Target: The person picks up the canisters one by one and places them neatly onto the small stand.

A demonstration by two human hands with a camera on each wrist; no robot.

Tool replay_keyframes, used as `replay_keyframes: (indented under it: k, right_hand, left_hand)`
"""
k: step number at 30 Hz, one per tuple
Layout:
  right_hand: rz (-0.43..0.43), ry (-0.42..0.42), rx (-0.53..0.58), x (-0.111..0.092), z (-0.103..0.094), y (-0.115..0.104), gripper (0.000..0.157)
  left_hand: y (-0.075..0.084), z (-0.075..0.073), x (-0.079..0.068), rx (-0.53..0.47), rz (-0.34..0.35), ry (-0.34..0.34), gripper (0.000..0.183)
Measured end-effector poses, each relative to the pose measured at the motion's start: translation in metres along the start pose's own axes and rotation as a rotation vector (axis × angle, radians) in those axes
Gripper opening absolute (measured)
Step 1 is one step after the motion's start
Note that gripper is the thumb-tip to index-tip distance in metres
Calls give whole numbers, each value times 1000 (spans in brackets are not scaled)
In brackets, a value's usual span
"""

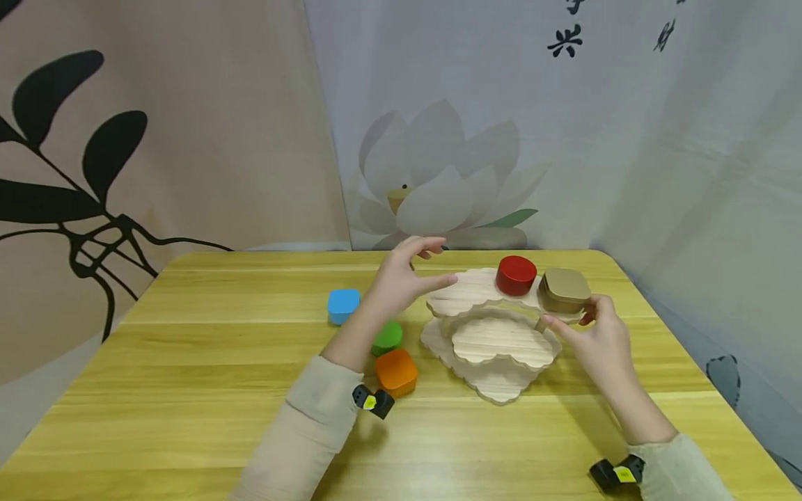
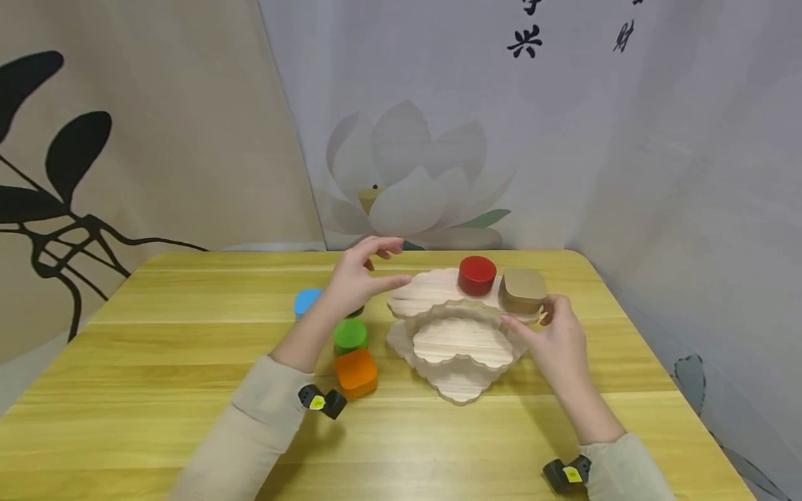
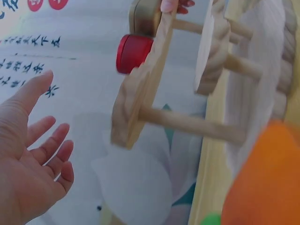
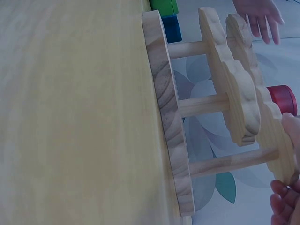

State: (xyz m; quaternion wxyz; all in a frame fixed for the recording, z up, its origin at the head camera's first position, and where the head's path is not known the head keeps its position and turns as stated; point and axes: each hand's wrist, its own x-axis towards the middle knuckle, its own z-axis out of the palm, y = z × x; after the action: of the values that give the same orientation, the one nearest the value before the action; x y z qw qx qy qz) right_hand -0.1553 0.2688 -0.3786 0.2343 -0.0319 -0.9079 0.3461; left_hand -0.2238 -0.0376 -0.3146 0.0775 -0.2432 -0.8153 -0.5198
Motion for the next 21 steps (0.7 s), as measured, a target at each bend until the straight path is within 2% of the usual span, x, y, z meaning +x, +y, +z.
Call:
replay_keyframes:
  k: [8,21]
  right_hand:
    - [5,-1,12,0,0,-1,64]
    - [10,-1,11,0,0,-1,65]
  left_hand:
    - [-19,-29,-22,15,14,51,53]
    - [-61,-61,-48,37,-104,87,55]
